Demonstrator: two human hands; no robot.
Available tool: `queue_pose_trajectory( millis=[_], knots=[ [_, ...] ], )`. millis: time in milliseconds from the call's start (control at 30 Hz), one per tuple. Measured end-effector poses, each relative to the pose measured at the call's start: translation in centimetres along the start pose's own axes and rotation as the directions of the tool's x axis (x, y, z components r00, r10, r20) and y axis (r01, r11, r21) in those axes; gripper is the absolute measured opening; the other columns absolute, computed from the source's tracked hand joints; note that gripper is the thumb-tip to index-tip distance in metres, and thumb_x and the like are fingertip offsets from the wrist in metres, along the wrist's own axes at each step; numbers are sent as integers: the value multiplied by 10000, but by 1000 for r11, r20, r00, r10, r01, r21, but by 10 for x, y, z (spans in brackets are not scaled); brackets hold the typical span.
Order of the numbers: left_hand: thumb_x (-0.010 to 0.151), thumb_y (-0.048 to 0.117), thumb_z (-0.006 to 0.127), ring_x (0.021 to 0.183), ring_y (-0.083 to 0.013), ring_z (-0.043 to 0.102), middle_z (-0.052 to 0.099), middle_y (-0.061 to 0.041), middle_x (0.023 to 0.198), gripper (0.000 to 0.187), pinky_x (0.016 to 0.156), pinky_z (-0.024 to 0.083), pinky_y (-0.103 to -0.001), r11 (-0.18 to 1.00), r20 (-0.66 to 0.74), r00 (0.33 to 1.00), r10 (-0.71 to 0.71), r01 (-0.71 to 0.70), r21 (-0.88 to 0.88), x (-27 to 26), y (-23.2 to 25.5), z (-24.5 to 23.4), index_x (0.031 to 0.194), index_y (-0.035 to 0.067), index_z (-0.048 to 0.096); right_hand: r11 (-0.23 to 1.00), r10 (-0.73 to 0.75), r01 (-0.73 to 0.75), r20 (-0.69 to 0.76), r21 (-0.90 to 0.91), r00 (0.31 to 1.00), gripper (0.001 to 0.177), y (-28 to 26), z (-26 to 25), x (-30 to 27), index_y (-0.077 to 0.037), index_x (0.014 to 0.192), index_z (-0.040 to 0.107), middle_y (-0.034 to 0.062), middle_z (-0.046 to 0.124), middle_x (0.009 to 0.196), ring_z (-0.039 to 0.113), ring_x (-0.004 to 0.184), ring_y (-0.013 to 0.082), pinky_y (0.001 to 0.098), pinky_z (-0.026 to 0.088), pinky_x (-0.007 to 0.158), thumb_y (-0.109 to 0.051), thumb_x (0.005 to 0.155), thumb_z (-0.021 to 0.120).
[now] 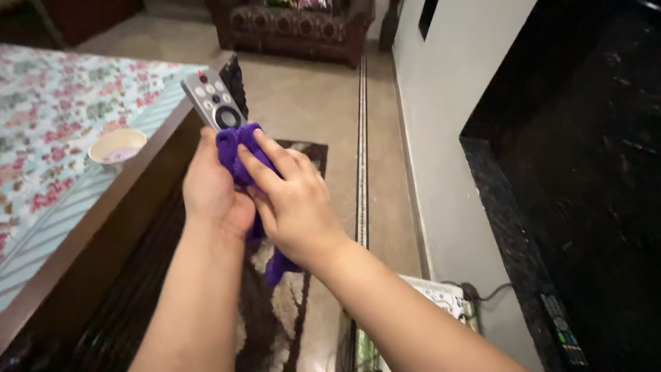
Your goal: The person wipes two different TV remotes with a purple cloth, cleaning the front, back, and sides of each device before placing them on a small stool.
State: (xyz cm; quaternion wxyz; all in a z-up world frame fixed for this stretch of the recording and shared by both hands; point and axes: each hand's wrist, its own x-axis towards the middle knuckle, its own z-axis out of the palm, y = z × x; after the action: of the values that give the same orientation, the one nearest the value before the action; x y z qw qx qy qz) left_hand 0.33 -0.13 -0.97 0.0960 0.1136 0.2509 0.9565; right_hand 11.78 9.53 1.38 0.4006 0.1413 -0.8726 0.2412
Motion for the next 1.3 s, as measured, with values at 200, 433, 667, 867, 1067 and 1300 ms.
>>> queue_pose_trajectory(
  millis=[200,433,667,867,1067,1300],
  knots=[
    [1114,365,347,950,-244,691,703,-108,1057,407,894,578,-407,993,-111,987,-112,115,19,-2,-12,-1,1161,59,611,994,-14,11,-35,-107,999,492,-3,4,-11,-127,1413,613,128,521,1530,562,1295,374,500,457,1090,-166,926,675],
    [1091,381,307,1123,-219,677,697,-91,1220,476,1015,539,-381,971,-61,973,-222,227,72,-27,-20,21,1296,61,594,959,136,-157,-103,-234,985,485,8,7,7,-136,1426,616,141,527,1515,585,1214,355,492,485,1019,-187,945,653],
    [1094,301,322,1130,-210,668,700,-83,1234,422,1019,530,-370,974,22,975,-222,221,47,-34,-28,23,1300,69,609,952,22,-77,-186,-296,982,487,25,6,11,-55,1445,579,146,499,1543,562,1329,382,500,469,1092,-211,990,654],
    [1119,243,403,985,-192,676,702,-64,1073,290,909,574,-355,993,12,995,-94,93,68,-11,-25,2,1161,61,625,987,75,-80,-46,-136,996,497,6,-2,-3,-51,1433,588,155,524,1532,594,1210,370,454,532,1013,-116,944,644],
    [1101,311,434,816,-231,687,690,-89,921,295,737,600,-390,986,-140,985,-103,119,113,-1,-14,-15,1115,77,612,988,47,-32,96,-152,994,462,-6,-8,-16,-66,1281,695,162,592,1418,623,1069,374,453,550,923,-46,822,652],
    [1081,360,335,840,-257,692,713,-107,971,400,743,597,-398,981,-165,974,-156,172,86,-6,-11,-22,1178,68,592,919,390,-387,35,-73,920,359,19,-11,-4,-123,1140,764,136,668,1155,689,1026,349,431,556,897,-170,784,763]
  ],
)
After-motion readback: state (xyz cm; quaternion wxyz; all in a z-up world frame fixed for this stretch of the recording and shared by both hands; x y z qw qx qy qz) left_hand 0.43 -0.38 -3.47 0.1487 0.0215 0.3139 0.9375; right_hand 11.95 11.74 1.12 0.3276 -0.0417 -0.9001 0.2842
